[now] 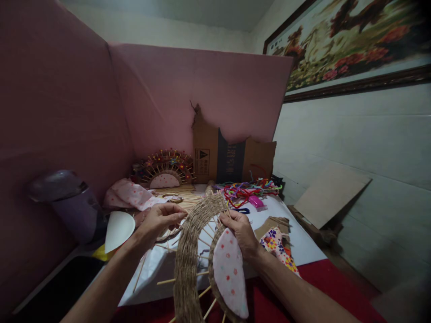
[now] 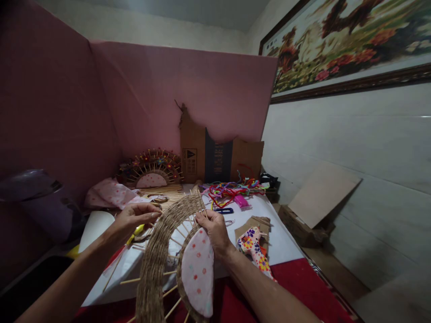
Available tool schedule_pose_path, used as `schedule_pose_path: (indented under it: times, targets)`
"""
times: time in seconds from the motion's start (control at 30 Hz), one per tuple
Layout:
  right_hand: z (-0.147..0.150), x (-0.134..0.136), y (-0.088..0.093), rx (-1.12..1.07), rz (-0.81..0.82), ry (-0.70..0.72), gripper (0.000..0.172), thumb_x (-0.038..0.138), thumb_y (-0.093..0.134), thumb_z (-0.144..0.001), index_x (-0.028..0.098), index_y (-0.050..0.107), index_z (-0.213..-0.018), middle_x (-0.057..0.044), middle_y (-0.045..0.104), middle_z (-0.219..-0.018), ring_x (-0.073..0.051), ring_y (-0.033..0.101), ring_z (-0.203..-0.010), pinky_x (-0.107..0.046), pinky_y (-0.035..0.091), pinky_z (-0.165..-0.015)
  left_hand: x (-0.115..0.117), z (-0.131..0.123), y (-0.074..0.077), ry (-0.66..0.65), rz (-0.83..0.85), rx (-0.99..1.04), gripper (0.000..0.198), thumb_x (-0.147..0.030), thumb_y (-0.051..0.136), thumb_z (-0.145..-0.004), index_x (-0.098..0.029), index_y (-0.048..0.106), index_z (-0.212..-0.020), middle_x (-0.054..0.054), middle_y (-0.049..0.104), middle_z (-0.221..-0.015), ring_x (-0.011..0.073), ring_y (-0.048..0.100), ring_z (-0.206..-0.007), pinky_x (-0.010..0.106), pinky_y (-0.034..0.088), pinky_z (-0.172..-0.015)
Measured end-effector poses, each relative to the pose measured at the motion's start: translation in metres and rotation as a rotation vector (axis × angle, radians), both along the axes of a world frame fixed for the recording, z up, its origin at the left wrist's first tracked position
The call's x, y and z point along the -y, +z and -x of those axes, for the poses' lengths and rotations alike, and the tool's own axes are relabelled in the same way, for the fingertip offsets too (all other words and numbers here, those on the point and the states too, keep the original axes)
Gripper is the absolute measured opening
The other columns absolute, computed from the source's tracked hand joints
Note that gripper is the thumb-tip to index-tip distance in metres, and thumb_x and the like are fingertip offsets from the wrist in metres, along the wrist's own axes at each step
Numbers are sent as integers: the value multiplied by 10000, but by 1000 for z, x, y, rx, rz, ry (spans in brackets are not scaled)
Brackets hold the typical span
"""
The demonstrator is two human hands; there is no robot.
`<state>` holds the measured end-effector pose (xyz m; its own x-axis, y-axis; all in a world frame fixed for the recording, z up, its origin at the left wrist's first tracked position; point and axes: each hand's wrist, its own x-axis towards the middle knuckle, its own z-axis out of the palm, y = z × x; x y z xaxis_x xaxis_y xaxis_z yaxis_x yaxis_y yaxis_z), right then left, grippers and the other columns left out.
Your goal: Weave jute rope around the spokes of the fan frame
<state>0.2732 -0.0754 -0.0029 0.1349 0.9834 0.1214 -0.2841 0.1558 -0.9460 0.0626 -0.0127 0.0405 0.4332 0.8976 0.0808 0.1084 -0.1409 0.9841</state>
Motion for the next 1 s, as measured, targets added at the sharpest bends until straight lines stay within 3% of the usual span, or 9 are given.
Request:
schedule_pose_path:
  times: [0.2,0.4,0.67,1.0]
  targets:
    - [-1,-2,-3,51,-15,-26,313,399,622,-670,166,451,-551,53,360,-520,-72,268,-466,-231,207,-454,0,2,4,6,-84,-31,167,-291,655,-624,-146,671,-706,13,609,-581,107,514,-530,222,385,-507]
    - [-1,-2,-3,119,-19,-58,313,399,606,-680,169,450,-536,53,361,-514,-80,271,-476,-238,210,-466,2,-2,4,36,-157,-75,174,-298,660,-606,-141,585,-596,-22,534,-516,85,456,-481,208,353,-466]
    - [-3,-3,-3,199,-62,-105,329,385,595,-697,175,425,-509,55,334,-507,-83,260,-484,-244,211,-476,10,-3,8,64,-614,-337,128,-208,531,-711,-152,601,-619,-1,568,-587,119,472,-581,235,353,-550]
    - [-3,3,9,157,-88,-91,320,382,587,-717,177,421,-534,56,347,-523,-83,278,-492,-241,219,-477,34,-4,26,129,-948,-521,97,-155,505,-733,-169,601,-736,23,599,-695,139,510,-648,272,365,-624]
